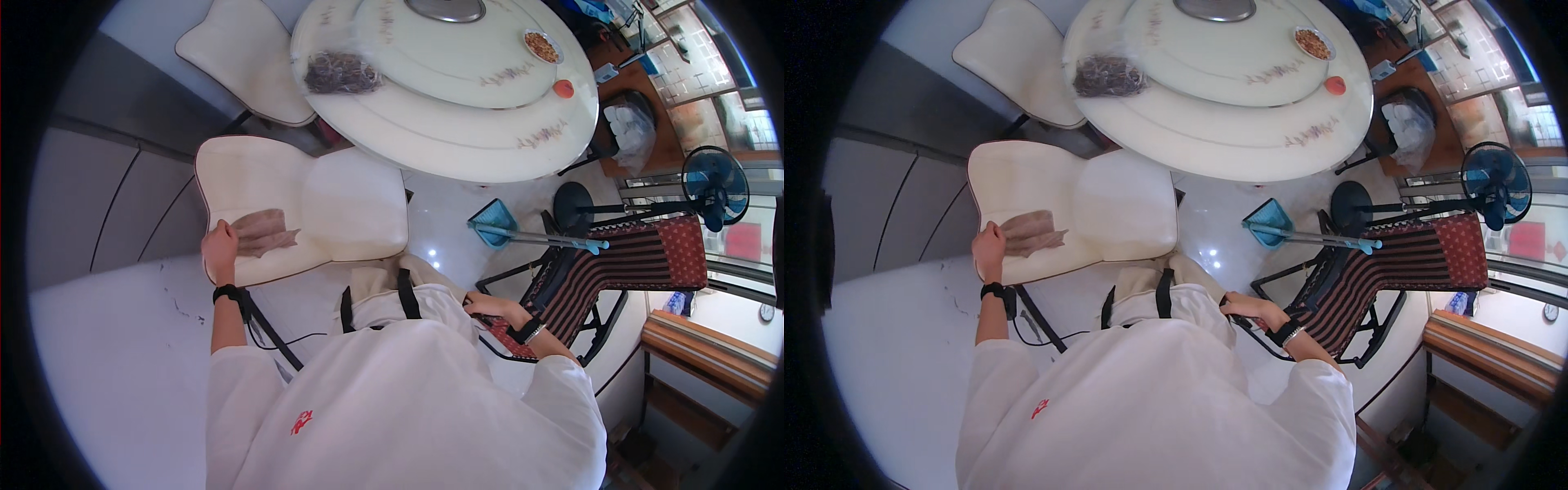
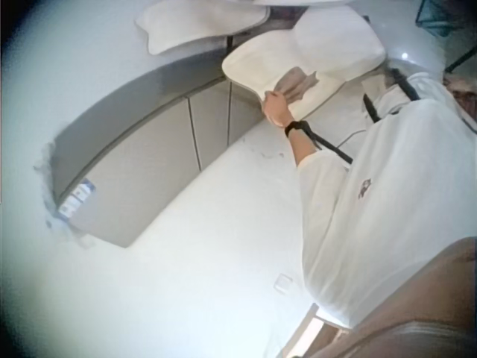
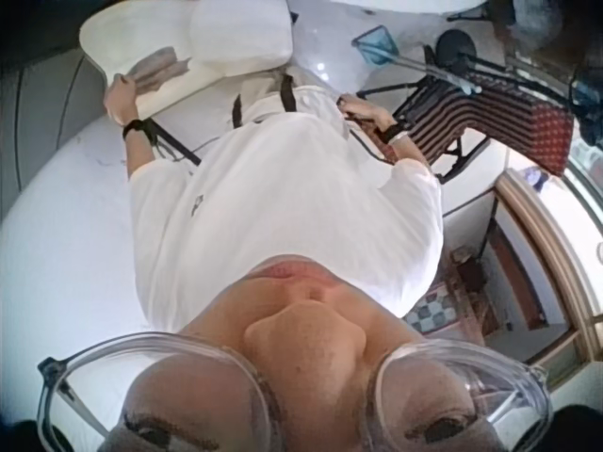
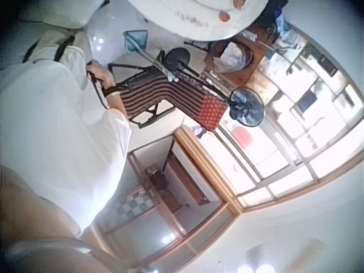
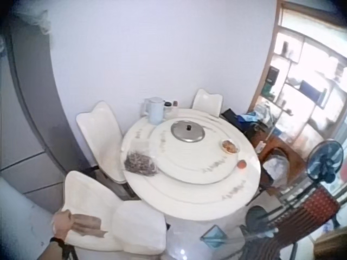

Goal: The recorder uses a cloth to wipe down a rotating glass dining table in a domestic setting.

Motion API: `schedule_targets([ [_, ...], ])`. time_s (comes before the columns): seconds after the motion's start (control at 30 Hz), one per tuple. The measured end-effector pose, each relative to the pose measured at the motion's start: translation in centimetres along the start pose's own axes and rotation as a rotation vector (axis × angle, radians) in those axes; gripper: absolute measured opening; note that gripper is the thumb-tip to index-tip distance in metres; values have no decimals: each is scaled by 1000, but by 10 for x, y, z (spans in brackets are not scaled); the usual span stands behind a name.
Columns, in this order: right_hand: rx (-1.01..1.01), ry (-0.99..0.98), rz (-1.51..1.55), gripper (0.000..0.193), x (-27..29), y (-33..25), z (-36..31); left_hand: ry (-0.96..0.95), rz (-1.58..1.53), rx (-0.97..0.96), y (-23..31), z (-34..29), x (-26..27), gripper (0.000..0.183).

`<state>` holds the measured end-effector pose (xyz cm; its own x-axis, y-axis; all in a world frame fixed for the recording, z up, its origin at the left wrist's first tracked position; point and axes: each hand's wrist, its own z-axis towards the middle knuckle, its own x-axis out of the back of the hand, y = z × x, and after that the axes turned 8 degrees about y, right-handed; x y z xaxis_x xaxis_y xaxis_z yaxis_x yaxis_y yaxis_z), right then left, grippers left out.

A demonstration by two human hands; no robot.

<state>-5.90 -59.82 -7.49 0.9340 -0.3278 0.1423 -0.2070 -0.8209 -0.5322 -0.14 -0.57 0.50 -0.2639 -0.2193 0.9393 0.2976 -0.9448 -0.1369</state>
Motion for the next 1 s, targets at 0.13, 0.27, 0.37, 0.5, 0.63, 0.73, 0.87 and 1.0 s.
schedule_targets([
  [0.13,-73,-35,539,58,2,-33,-30,9,-13,-20,-6,-5,-4,16],
  [0.27,-71,-8,537,61,8,-51,-46,14,8,-26,-1,-1,-2,17],
  [0.37,-27,133,604,55,3,-42,-43,28,19,-35,-2,0,-3,18],
  [0.5,-12,144,734,49,6,-30,-38,13,30,-32,-5,-2,-3,17],
  [0.63,81,137,735,38,2,-15,-27,-3,17,-11,-1,0,-1,16],
  [0.73,98,185,639,36,-4,-13,-17,14,-2,-14,-2,-1,-1,16],
  [0.87,7,313,731,38,-21,0,-2,12,18,-15,0,1,-2,16],
  [1.0,54,444,609,39,-34,1,6,20,17,-26,-6,-1,-7,15],
])
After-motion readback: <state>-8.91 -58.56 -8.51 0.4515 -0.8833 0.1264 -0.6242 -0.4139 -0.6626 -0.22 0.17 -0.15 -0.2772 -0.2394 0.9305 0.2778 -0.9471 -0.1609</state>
